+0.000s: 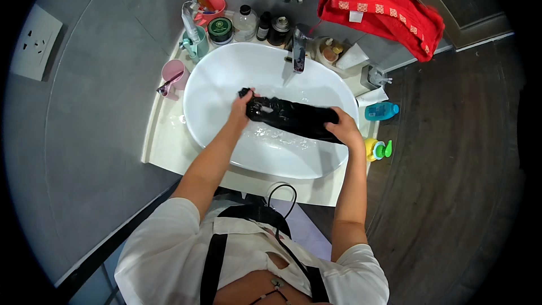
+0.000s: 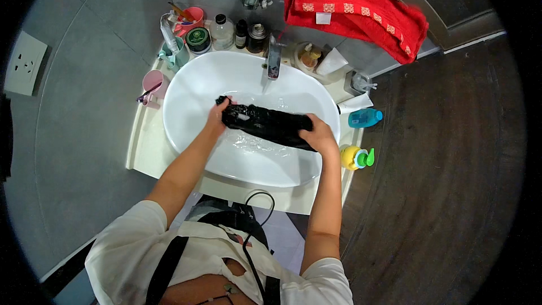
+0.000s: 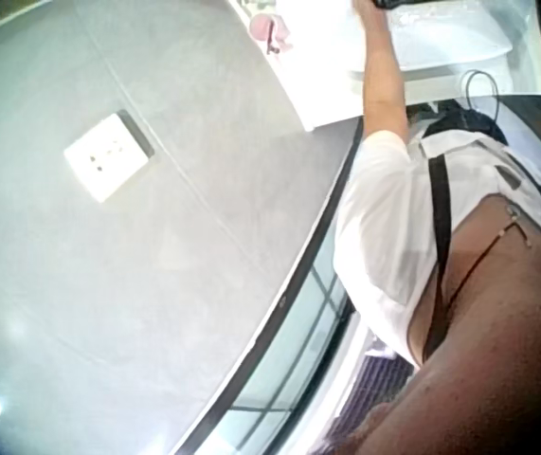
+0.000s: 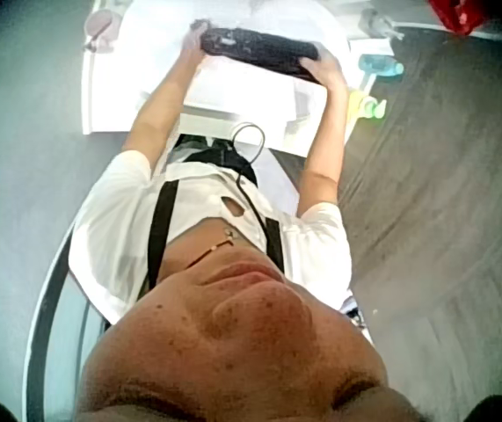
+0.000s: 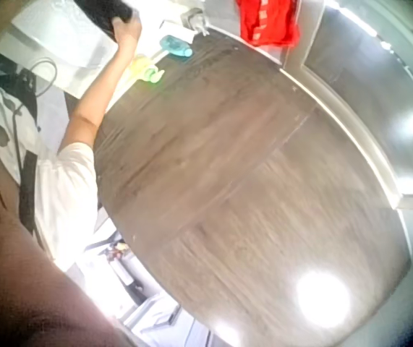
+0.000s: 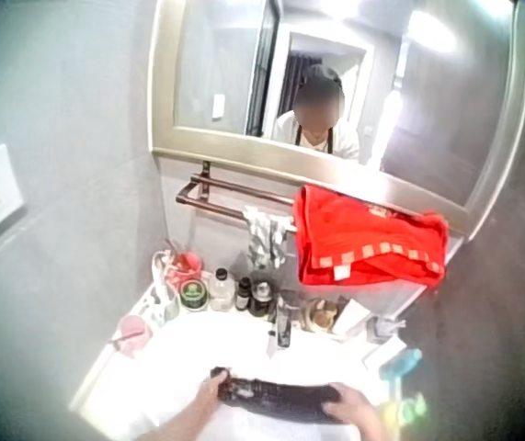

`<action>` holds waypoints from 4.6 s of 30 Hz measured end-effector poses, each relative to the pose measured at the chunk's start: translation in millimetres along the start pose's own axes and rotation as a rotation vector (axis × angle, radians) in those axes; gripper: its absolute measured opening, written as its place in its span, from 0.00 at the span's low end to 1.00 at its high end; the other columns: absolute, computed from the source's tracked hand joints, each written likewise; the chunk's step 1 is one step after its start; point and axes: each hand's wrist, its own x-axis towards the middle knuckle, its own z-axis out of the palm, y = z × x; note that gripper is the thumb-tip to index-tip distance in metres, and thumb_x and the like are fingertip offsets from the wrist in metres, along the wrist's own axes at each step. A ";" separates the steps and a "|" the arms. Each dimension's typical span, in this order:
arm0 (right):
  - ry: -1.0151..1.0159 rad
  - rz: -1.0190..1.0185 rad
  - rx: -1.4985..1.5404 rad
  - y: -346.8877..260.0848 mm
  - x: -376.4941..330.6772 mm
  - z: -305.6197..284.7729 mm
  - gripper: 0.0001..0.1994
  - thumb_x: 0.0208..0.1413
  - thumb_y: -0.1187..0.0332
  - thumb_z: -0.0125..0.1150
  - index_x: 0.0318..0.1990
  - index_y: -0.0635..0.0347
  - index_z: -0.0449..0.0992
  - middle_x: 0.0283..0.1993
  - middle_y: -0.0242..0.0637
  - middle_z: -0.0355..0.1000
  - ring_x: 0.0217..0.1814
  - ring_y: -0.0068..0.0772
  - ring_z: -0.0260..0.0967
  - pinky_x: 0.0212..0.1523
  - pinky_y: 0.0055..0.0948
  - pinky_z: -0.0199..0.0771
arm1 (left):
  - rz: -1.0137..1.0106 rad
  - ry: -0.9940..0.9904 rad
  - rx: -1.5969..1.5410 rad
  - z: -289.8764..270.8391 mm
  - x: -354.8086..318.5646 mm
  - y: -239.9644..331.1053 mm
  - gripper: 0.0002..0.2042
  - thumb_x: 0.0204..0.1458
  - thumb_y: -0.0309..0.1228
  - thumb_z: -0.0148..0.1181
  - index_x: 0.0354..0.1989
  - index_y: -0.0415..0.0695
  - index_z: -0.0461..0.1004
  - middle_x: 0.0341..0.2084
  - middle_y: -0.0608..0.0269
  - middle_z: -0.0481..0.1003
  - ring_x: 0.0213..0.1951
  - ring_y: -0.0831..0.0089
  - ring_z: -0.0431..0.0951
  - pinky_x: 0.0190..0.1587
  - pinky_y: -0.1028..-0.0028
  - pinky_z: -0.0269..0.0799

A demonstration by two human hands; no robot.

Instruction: The person washes a black article of clothing by hand in a white sink basin, running water over the fabric and scrubbing it periodically.

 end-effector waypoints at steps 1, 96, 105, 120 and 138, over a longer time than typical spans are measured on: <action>0.112 0.140 -0.211 9.2 -4.2 -2.2 0.24 0.36 0.66 0.63 0.45 0.59 0.68 0.35 0.49 0.71 0.42 0.45 0.68 0.44 0.33 0.67 | 0.115 0.017 0.091 -1.3 1.8 10.8 0.13 0.48 0.33 0.56 0.42 0.44 0.68 0.31 0.60 0.73 0.35 0.69 0.73 0.40 0.72 0.69; 0.088 -0.399 0.292 -71.3 15.5 144.1 0.08 0.44 0.69 0.59 0.33 0.59 0.71 0.30 0.40 0.71 0.31 0.40 0.69 0.35 0.28 0.67 | -0.240 -0.120 -0.050 30.1 1.1 -22.4 0.20 0.52 0.50 0.46 0.31 0.43 0.66 0.24 0.63 0.68 0.25 0.73 0.70 0.29 0.72 0.71; 0.215 0.048 -0.168 -10.4 57.0 125.8 0.15 0.53 0.55 0.45 0.34 0.58 0.67 0.30 0.47 0.70 0.35 0.52 0.67 0.33 0.44 0.65 | -0.253 0.238 0.237 69.9 -40.7 -6.1 0.11 0.52 0.40 0.49 0.27 0.45 0.67 0.19 0.66 0.67 0.18 0.74 0.66 0.19 0.75 0.64; 0.021 -0.058 -0.523 21.7 30.1 150.2 0.15 0.35 0.59 0.66 0.30 0.56 0.73 0.37 0.41 0.67 0.41 0.43 0.67 0.39 0.38 0.68 | 0.134 0.296 0.642 -33.9 -2.3 16.3 0.19 0.50 0.36 0.53 0.49 0.41 0.63 0.43 0.59 0.67 0.44 0.71 0.65 0.47 0.73 0.60; 0.240 -0.249 0.476 58.5 25.4 11.8 0.25 0.33 0.88 0.41 0.39 0.57 0.74 0.52 0.39 0.61 0.56 0.35 0.58 0.56 0.26 0.54 | 0.185 0.178 0.648 1.6 -19.5 114.9 0.12 0.54 0.38 0.48 0.25 0.43 0.68 0.16 0.66 0.68 0.12 0.79 0.61 0.14 0.79 0.56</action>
